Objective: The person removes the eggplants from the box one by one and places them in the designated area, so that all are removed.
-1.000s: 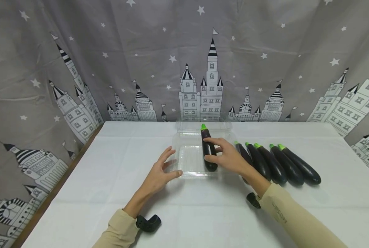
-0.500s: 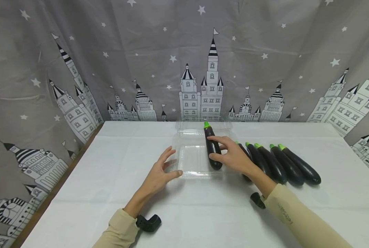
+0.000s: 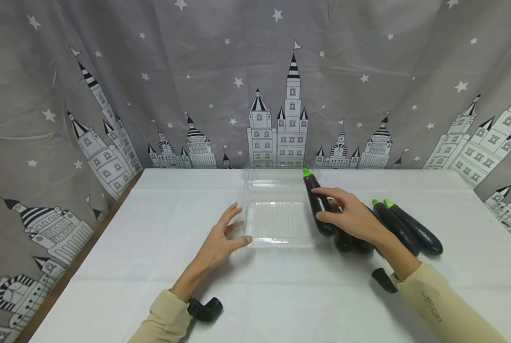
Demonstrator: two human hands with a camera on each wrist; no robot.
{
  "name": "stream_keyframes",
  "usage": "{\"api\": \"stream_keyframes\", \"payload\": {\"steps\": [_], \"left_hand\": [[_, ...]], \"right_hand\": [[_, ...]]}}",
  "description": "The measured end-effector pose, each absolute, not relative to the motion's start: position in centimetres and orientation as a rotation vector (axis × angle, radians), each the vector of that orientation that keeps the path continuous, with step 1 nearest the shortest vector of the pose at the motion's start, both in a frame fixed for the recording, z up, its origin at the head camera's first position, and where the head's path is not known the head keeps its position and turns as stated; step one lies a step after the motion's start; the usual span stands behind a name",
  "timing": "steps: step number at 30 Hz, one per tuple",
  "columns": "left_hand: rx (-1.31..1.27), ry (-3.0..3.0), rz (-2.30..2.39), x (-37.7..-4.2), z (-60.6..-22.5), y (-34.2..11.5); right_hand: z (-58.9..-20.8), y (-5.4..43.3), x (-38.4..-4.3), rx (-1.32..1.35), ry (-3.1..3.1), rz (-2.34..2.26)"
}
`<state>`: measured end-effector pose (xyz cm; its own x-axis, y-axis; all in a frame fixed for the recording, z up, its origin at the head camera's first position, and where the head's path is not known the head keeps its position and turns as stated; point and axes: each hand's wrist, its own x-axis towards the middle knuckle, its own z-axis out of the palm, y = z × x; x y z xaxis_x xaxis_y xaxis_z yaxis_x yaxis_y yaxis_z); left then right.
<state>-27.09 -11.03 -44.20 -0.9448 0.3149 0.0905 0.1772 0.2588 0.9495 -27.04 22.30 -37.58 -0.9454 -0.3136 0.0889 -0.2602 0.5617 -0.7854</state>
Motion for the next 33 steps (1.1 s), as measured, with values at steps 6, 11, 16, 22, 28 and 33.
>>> {"api": "stream_keyframes", "payload": {"steps": [6,11,16,22,28,33], "left_hand": [[0.469,2.392,1.786,-27.0,-44.2,-11.0],[0.464,2.403,1.765,-27.0,-44.1,-11.0],[0.465,2.401,1.760,-26.9,-44.0,-11.1],[0.467,2.396,1.761,-27.0,-44.1,-11.1],[0.464,2.406,1.756,-27.1,-44.2,-11.2],[0.454,2.411,1.752,-27.0,-44.1,-11.1]], "right_hand": [[-36.9,24.1,-25.9,-0.502,2.767,-1.311],[-36.0,26.3,-25.6,-0.501,2.781,-1.287],[-35.7,28.6,-25.2,-0.478,2.800,-1.277],[-36.1,31.5,-24.5,-0.470,2.839,-1.242],[-36.2,34.7,-23.9,-0.405,2.905,-1.132],[-36.5,37.2,-23.3,-0.341,2.951,-1.104]]}}
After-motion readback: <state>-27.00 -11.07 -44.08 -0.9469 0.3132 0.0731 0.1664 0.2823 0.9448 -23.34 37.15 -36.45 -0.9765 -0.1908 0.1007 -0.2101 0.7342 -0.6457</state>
